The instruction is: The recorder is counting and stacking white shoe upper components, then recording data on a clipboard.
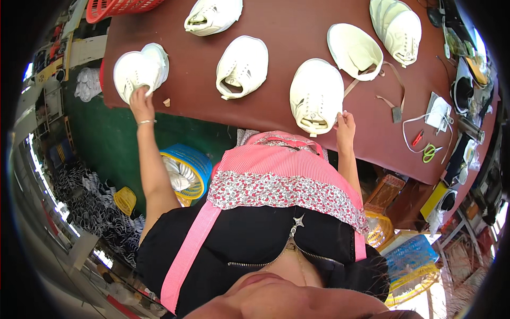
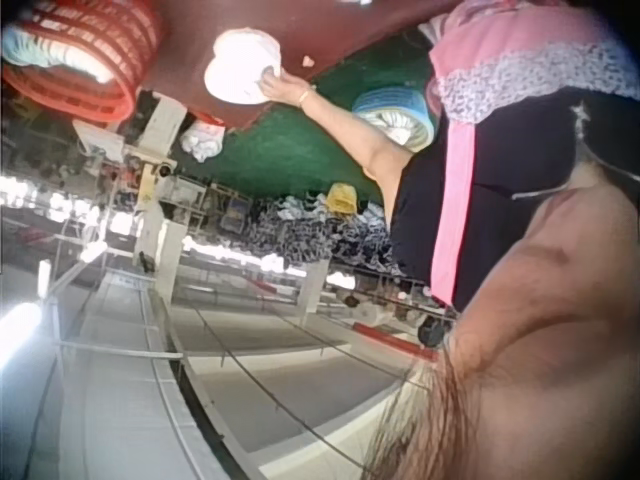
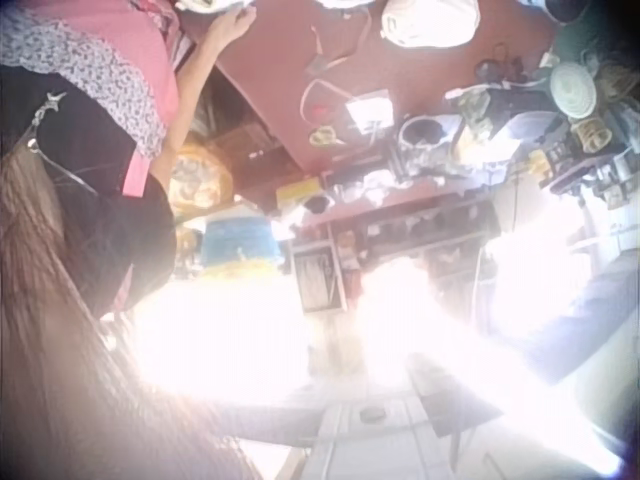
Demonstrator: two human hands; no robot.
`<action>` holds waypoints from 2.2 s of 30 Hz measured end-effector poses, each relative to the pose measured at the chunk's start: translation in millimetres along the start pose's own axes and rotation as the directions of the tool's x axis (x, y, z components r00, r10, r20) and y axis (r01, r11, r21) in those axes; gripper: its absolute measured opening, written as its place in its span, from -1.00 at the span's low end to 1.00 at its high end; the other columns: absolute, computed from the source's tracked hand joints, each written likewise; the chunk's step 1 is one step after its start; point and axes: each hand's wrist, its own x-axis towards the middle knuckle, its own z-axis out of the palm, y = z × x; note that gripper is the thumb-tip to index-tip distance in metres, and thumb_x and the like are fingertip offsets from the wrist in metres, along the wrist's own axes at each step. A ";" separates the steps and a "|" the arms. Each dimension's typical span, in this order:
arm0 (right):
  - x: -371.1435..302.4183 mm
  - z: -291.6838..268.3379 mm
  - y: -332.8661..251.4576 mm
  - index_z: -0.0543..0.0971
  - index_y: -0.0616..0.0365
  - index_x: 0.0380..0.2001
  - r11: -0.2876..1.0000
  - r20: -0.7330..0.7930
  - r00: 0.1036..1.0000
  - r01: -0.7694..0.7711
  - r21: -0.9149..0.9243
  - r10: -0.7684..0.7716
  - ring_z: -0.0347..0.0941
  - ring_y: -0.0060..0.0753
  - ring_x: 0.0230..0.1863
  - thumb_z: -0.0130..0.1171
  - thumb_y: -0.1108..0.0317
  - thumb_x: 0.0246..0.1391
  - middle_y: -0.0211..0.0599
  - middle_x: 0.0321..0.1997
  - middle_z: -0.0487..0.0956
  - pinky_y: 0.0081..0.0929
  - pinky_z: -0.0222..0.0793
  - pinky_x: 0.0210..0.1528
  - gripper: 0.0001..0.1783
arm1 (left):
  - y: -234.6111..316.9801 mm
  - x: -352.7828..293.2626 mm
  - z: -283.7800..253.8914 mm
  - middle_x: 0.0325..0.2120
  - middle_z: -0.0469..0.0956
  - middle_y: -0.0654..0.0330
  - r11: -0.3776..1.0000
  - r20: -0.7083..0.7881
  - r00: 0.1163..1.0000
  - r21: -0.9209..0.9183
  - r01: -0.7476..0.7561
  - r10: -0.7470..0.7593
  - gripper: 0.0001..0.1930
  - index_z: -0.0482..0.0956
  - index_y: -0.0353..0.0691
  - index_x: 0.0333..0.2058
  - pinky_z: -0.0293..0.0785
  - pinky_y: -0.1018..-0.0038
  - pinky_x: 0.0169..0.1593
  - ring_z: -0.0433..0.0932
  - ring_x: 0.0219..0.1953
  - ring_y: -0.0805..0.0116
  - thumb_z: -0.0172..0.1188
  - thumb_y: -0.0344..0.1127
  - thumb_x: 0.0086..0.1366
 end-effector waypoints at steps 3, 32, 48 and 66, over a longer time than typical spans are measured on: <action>-3.4 4.0 -8.2 0.47 0.23 -0.12 0.999 -0.039 0.999 0.003 -0.044 -0.004 0.46 -0.64 -0.33 0.07 0.32 0.30 -0.40 -0.32 0.55 -0.62 0.41 -0.30 -0.79 | -34.6 25.0 6.5 -0.17 0.55 0.15 0.989 0.004 0.999 0.139 -0.046 0.046 -0.66 0.58 -0.10 -0.16 0.38 0.16 0.01 0.51 -0.05 0.09 0.35 -0.40 0.03; -59.0 51.8 -61.3 0.54 0.31 -0.18 0.958 0.031 0.992 0.107 0.267 -0.120 0.51 -0.53 -0.31 0.16 0.44 0.20 -0.31 -0.34 0.59 -0.53 0.46 -0.23 -0.83 | 345.1 -31.0 -2.8 -0.36 0.52 -0.02 0.452 0.521 0.814 -0.809 0.375 0.256 -0.74 0.56 -0.33 -0.22 0.44 0.15 -0.22 0.52 -0.31 -0.06 0.33 -0.31 0.18; -12.1 20.0 -21.4 0.48 0.28 -0.23 0.963 -0.316 0.922 0.156 -0.221 -0.222 0.50 -0.49 -0.35 0.11 0.30 0.28 -0.26 -0.36 0.59 -0.44 0.43 -0.23 -0.78 | 285.3 -78.5 29.1 -0.38 0.54 0.08 0.907 0.463 0.785 -0.292 -0.304 0.412 -0.79 0.54 -0.19 -0.33 0.39 0.16 -0.16 0.48 -0.32 0.07 0.31 -0.21 0.17; -46.3 50.5 -62.4 0.32 0.32 0.18 0.470 0.243 0.958 -0.287 0.835 0.153 0.43 -0.26 0.17 -0.11 0.27 0.40 -0.11 0.17 0.46 -0.26 0.31 0.26 -0.58 | 405.3 29.1 17.4 -0.03 0.59 0.27 0.503 0.107 0.646 -0.726 -0.468 0.755 -0.71 0.62 -0.12 -0.13 0.12 0.04 0.31 0.40 0.15 0.19 0.25 -0.23 0.16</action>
